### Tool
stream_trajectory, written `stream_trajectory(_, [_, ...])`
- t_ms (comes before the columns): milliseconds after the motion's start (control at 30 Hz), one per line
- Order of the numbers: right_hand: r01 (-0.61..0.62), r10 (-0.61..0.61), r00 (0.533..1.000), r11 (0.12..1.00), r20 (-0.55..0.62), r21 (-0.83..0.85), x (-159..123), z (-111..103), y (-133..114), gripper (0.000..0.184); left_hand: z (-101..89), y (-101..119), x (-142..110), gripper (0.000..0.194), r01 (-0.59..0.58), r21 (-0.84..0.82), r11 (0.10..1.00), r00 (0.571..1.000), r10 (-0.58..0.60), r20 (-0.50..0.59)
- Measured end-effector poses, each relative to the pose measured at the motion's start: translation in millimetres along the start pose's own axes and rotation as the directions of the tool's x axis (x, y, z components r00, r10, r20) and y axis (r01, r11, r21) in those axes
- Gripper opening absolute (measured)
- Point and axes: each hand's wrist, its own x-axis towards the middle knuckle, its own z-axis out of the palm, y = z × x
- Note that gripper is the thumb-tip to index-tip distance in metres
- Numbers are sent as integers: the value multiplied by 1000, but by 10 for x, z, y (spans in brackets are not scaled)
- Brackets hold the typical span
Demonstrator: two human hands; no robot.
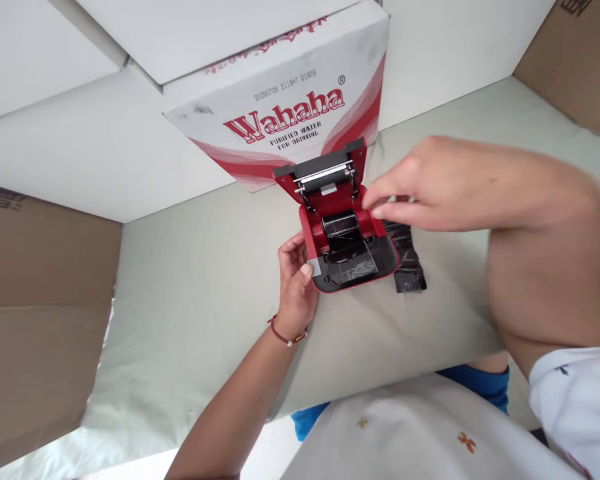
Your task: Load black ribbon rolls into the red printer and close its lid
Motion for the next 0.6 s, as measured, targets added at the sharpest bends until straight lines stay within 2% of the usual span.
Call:
stream_trajectory(33, [113,-112,989,994,93,-5,81,-1,-10,25,18,7,-2,52,2,-17,1000,1000,-2,-25])
stream_trajectory(67, [159,-155,979,987,131,-21,160,29,-26,24,33,17,-1,49,13,-33,999,999,-15,-52])
stream_trajectory(167, [80,-68,993,988,93,-132,368,231,-97,24,56,37,7,39,79,-68,995,989,-87,-117])
stream_trajectory(300, [-44,69,994,962,85,-269,507,434,-224,30,49,28,22,37,138,-84,987,980,-148,-132])
stream_trajectory(467, [-62,109,985,948,135,-312,532,458,-326,30,58,37,30,33,128,-81,988,985,-136,-107])
stream_trajectory(600, [-58,106,981,959,160,-277,473,416,-284,28,66,56,29,29,132,-29,991,985,-135,-104])
